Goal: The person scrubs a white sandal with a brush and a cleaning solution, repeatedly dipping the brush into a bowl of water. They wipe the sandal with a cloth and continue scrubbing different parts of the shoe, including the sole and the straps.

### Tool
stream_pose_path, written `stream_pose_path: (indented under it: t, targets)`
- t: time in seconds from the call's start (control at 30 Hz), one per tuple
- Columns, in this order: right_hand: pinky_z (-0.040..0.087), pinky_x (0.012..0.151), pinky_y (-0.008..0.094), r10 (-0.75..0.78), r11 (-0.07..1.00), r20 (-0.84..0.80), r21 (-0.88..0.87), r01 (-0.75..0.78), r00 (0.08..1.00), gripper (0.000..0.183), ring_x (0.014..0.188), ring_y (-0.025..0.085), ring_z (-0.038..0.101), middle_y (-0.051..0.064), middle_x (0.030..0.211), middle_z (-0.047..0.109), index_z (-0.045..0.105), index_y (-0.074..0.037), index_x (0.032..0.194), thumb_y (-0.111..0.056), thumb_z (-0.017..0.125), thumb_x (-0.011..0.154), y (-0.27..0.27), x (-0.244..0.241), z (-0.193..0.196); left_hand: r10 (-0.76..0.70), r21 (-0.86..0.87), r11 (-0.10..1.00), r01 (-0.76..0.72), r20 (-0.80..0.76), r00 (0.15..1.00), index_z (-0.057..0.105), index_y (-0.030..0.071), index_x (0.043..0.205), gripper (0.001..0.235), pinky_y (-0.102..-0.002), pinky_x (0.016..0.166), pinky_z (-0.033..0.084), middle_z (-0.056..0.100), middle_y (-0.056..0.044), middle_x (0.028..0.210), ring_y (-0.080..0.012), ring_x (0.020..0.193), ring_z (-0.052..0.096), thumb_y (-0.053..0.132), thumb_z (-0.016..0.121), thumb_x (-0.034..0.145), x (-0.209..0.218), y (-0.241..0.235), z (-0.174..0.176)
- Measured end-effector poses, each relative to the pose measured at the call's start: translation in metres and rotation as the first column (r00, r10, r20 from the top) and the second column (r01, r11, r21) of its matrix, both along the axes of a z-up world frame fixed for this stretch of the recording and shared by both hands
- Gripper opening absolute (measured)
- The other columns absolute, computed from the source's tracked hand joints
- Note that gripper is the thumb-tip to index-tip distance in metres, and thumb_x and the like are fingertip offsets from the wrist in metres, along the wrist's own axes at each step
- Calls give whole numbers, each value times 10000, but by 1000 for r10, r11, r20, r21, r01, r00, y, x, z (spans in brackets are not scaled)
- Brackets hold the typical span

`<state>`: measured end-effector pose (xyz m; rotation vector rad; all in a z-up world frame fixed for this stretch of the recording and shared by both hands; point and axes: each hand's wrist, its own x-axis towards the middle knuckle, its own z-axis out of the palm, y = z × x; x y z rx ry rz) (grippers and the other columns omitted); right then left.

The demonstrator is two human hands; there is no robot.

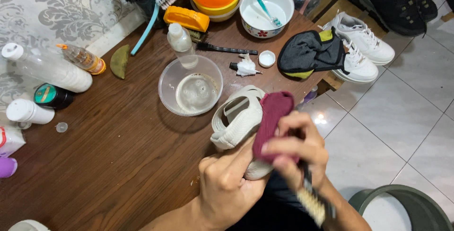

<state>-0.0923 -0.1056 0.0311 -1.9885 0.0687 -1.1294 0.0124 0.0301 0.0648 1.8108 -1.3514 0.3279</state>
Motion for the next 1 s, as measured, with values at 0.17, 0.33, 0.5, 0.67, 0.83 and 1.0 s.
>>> stream_pose_path:
  t: [0.17, 0.33, 0.5, 0.67, 0.83, 1.0]
  targets:
    - [458, 826, 350, -51, 999, 117, 25, 48, 992, 344, 903, 212, 528, 68, 982, 522, 682, -173, 925, -431, 490, 1048, 4, 15, -23, -21, -31, 999, 19, -68, 997, 728, 37, 1145, 326, -291, 640, 614, 789, -90, 1112, -169, 865, 814, 150, 779, 844, 3, -1, 9]
    - [475, 1060, 386, -86, 914, -55, 394, 101, 995, 365, 1135, 248, 597, 128, 1157, 610, 628, -17, 1155, -318, 425, 1116, 1, 18, -43, -1, -54, 999, -3, -75, 997, 691, 32, 1224, 445, -281, 732, 637, 781, -114, 1152, -186, 935, 817, 102, 829, 807, 3, -1, 4]
    - [394, 1151, 487, -189, 957, 183, 252, 140, 965, 326, 1162, 253, 543, 120, 1160, 561, 531, -151, 1085, -440, 393, 1149, 17, 30, -50, 11, -87, 996, -16, -54, 998, 703, 7, 1184, 402, -275, 688, 627, 785, -124, 1125, -183, 893, 819, 152, 861, 844, 8, -3, 7]
    - [451, 1089, 384, -244, 904, -179, 315, 290, 953, 286, 1196, 268, 579, 157, 1237, 602, 586, -2, 1195, -219, 422, 1107, -2, 33, -78, 41, -100, 994, -46, -48, 998, 686, -13, 1195, 421, -272, 726, 641, 785, -149, 1118, -194, 923, 818, 78, 839, 814, 11, -3, 9]
    - [435, 1051, 415, -210, 936, -100, 266, 229, 973, 303, 1166, 272, 518, 143, 1204, 510, 597, -70, 1163, -302, 407, 1112, 12, 24, -45, 49, -62, 997, -54, -78, 996, 690, -15, 1177, 430, -275, 722, 642, 787, -135, 1108, -192, 905, 814, 70, 850, 787, 16, 3, 14]
    - [467, 978, 319, -267, 866, -344, 325, 381, 900, 321, 1103, 218, 627, 109, 1168, 651, 624, -27, 1230, -252, 437, 1096, -5, 52, -57, 73, -69, 995, -78, -68, 995, 683, -14, 1184, 414, -298, 704, 629, 794, -138, 1059, -202, 848, 811, 78, 833, 809, 18, 20, 16]
